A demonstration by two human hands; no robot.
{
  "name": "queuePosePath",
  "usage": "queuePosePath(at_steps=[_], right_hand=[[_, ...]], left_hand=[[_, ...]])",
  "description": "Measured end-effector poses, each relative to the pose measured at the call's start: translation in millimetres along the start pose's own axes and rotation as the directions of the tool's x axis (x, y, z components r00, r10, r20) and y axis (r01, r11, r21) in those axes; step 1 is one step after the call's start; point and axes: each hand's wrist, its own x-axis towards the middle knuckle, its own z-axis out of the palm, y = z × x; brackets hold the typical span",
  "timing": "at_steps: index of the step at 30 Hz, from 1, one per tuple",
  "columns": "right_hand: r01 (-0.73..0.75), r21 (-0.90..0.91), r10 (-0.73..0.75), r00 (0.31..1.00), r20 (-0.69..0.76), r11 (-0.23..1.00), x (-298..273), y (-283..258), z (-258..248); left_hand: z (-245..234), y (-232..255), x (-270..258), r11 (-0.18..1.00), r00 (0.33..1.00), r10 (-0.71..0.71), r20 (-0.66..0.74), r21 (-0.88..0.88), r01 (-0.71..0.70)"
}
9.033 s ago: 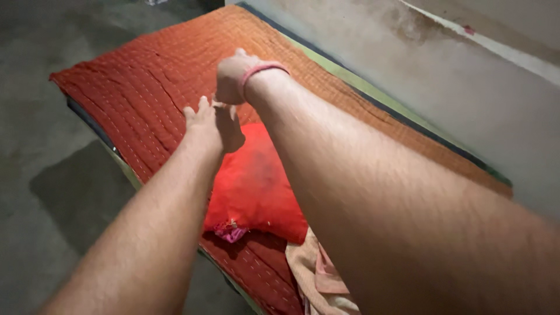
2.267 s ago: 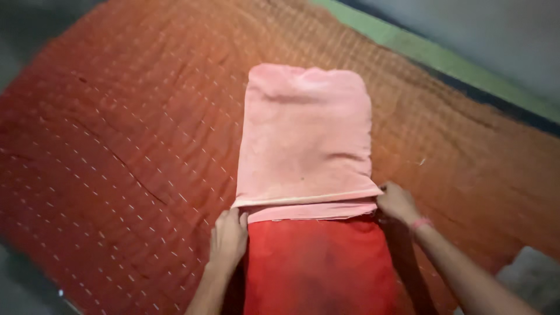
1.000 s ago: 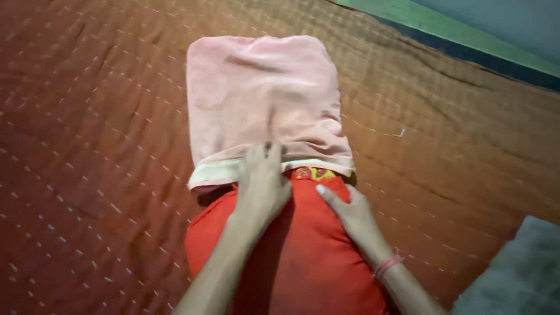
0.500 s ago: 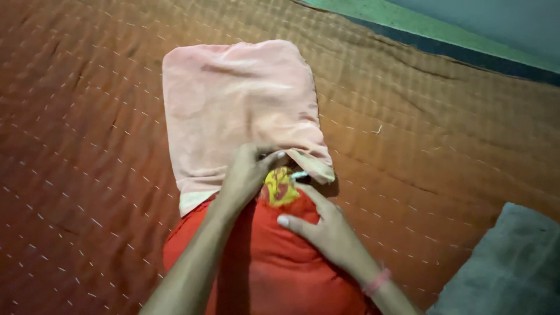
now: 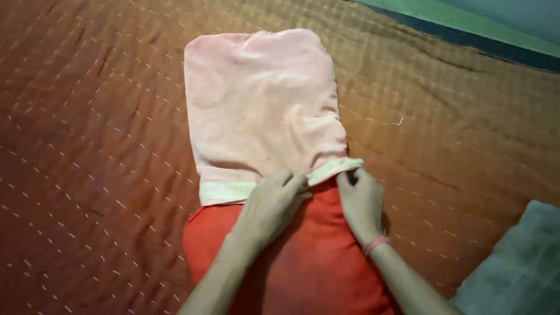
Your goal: The person places a red pillow on a bed, then pulls a light pink pillowcase over it, smoothing and tucking the edges. The person repeats the process with a second pillow and a patterned pillowcase, finishing by placing both covered pillows at the head of the bed.
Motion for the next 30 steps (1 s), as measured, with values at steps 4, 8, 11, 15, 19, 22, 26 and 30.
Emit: queuePosePath(at_steps=[4,8,11,15,19,22,26,30], right_hand=[[-0.041,0.105,0.058,0.984,-0.167,0.994,12.7,10.7,-6.7],[-0.139,0.234,0.162,0.983,-0.083,0.962,14.8,19.6,-6.2],[0.088,0.115,-0.067,0.982,-0.179,0.989,3.7,24.3,0.3],[0.085,-0.027,-0.088,0.987,-0.131,0.996,-16.5,17.7,3.5],[0.139,-0.024,-0.140,0.987,-0.075,0.990,-26.5,6.4,-4.7],[0.173,-0.062,-0.174,0.984,-0.025,0.983,-28.2,-1.3,-8.5],[0.290,-0.021,-0.291,0.955,-0.059,0.957,-30.9,1.6,-6.6],[0.269,-0.077,-0.274,0.960,-0.060,0.960,-29.1,6.9,-5.5]], left_hand=[[-11.5,-24.5,-14.8,0.988,0.993,-0.038,-0.112,0.148,0.055],[-41.8,-58.2,-32.5,0.946,0.979,-0.178,-0.103,0.255,0.199],[-63.6,-76.9,-58.3,0.856,0.908,-0.380,-0.176,0.304,0.418],[-66.7,-86.8,-100.0,0.633,0.676,-0.681,-0.282,0.236,0.737],[-39.0,-88.1,-136.1,0.448,0.432,-0.835,-0.341,0.035,0.894],[-25.0,-97.4,-152.8,0.426,0.346,-0.881,-0.324,-0.223,0.876],[-13.6,-105.6,-170.0,0.439,0.445,-0.875,-0.191,-0.700,0.564],[-1.7,-92.1,-175.6,0.450,0.336,-0.891,-0.306,-0.692,0.564]])
